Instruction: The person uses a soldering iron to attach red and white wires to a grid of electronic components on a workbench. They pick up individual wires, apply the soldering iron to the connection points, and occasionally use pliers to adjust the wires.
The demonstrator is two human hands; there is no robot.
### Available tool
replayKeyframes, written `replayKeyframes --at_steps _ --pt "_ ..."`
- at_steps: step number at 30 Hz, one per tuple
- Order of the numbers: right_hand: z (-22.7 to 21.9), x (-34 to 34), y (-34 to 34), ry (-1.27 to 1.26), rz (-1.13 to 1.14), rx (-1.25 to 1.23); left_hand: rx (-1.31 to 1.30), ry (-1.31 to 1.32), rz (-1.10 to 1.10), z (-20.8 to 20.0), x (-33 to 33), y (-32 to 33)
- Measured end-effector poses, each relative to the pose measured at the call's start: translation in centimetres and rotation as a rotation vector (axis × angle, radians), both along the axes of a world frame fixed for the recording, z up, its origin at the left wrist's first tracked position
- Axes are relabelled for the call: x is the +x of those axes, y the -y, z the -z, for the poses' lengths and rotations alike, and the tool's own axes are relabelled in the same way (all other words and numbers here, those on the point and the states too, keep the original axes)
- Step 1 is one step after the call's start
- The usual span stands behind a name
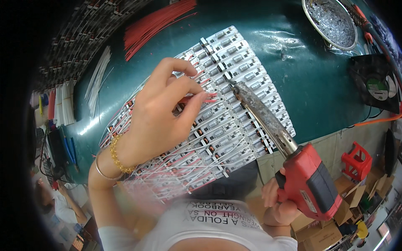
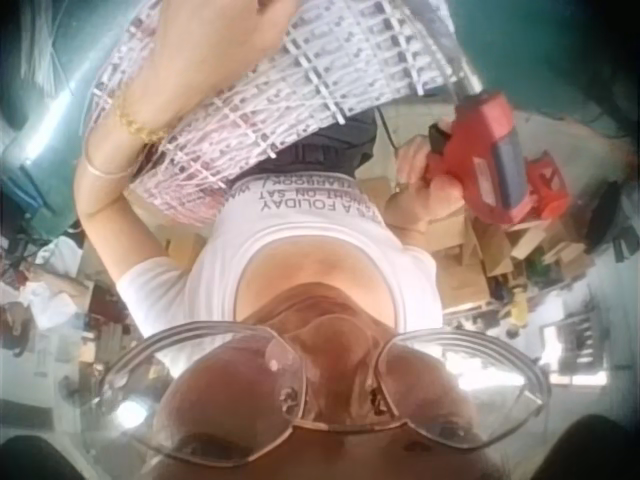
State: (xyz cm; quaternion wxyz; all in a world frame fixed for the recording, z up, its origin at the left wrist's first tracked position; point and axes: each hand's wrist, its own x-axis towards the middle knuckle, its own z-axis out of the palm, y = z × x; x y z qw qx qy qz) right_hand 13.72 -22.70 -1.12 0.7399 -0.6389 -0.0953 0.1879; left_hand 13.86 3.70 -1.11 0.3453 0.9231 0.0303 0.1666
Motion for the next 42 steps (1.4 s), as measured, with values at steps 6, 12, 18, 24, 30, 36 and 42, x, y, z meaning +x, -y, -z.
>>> replayKeyframes --at_steps 6,12,18,24,30,36,42 --pt "0.1 0.0 0.1 -0.001 -0.044 -0.038 0.038 0.018 -0.044 0.7 0.1 0.4" --pt "0.4 -0.2 0.4 -0.003 -0.043 -0.128 0.109 0.042 -0.042 0.9 0.3 0.6" --pt "-0.1 -0.2 0.1 -0.002 -0.007 -0.097 0.134 0.064 -0.041 1.1 0.3 0.5" --pt "-0.2 0.2 0.0 0.010 -0.049 -0.101 0.150 0.048 -0.047 1.1 0.2 0.6" --pt "0.0 0.1 0.2 0.030 -0.047 -0.060 0.093 0.062 -0.056 0.8 0.1 0.6" --pt "0.0 -0.5 1.2 0.044 0.003 -0.038 -0.032 0.032 -0.021 0.1 -0.3 0.8" --pt "0.1 -1.0 1.3 0.017 0.035 -0.118 0.039 0.043 -0.028 0.9 -0.2 1.4"
